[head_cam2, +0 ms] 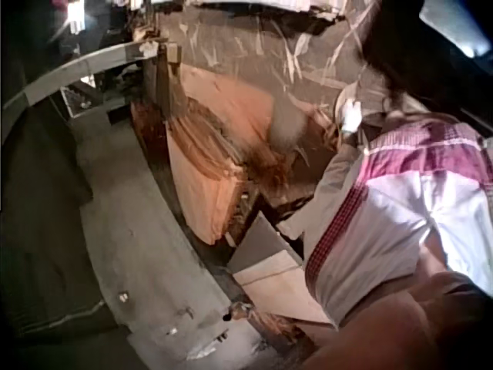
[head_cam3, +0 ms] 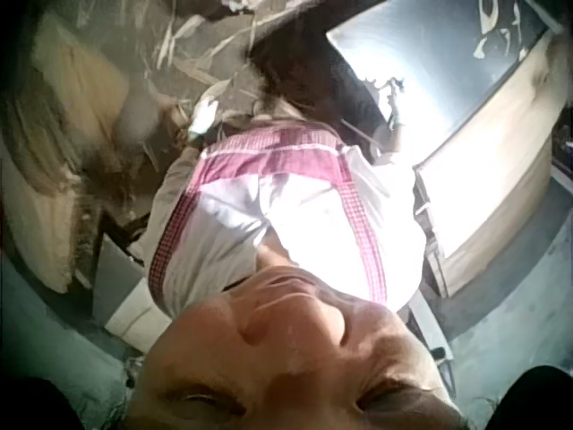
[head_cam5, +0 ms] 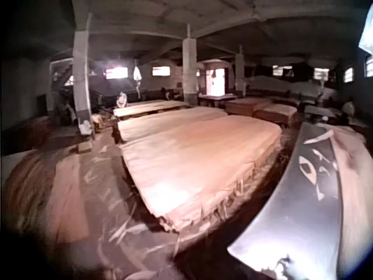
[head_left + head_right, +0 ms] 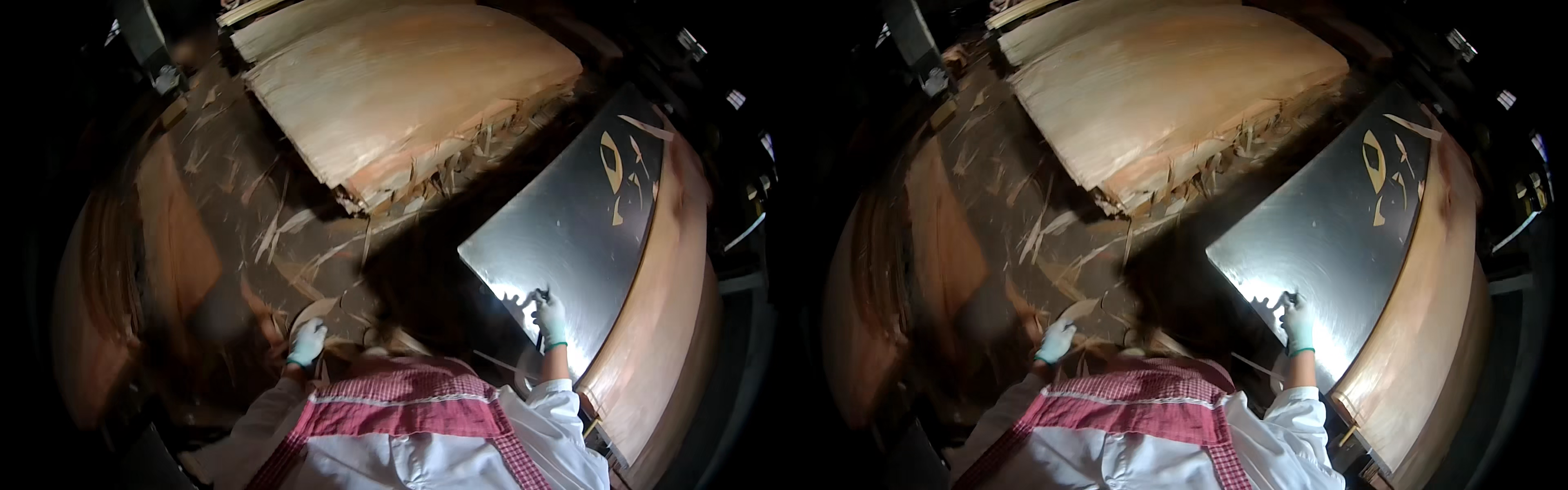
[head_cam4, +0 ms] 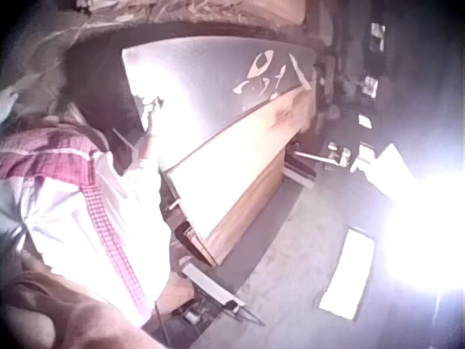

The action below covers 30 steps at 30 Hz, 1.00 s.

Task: The person cuts strips of wood veneer using a small blade and applies tape to the edges of the sheets while standing in a large workshop.

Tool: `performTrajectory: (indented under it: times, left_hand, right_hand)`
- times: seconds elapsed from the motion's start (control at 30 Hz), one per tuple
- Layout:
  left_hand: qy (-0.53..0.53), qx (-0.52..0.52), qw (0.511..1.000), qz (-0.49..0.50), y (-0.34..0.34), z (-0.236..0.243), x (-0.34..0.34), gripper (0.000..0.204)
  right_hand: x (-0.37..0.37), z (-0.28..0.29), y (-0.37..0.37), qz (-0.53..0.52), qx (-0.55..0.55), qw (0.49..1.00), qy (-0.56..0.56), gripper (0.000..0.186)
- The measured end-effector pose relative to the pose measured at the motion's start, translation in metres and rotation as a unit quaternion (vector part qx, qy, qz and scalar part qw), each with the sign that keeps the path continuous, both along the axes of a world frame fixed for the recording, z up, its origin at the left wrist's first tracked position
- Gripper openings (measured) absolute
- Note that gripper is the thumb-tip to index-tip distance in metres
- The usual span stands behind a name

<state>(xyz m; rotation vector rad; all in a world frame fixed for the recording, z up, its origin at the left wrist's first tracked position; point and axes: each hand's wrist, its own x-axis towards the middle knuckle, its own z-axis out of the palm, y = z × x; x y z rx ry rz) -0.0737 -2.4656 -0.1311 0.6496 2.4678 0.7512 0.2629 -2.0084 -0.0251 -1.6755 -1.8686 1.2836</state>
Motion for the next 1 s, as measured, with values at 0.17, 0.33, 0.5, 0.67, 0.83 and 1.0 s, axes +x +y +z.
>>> performTrajectory:
  times: [0.17,0.33,0.5,0.67,0.83,1.0]
  left_hand:
    - [0.058,0.016,0.998,0.008,0.021,0.007,-0.115,0.028]
    - [0.004,0.038,0.997,-0.071,0.12,0.007,-0.206,0.033]
    - [0.02,0.094,0.98,-0.173,0.225,0.02,-0.302,0.034]
    - [0.01,0.01,0.973,-0.23,0.279,0.027,-0.403,0.027]
    - [-0.007,-0.153,0.944,-0.292,0.37,-0.004,-0.462,0.028]
    - [-0.037,-0.164,0.866,-0.472,0.549,-0.032,-0.478,0.031]
  right_hand:
    - [-0.1,0.022,0.012,0.026,-0.029,0.999,-0.036,0.029]
    - [-0.145,0.025,0.056,0.044,-0.032,0.98,-0.191,0.042]
    - [-0.182,-0.023,0.115,-0.005,0.209,0.948,-0.241,0.038]
    - [-0.213,-0.051,0.144,-0.137,0.106,0.959,-0.226,0.035]
    - [-0.217,-0.047,0.14,-0.123,0.083,0.951,-0.272,0.034]
    - [-0.216,-0.042,0.143,-0.136,0.014,0.953,-0.27,0.032]
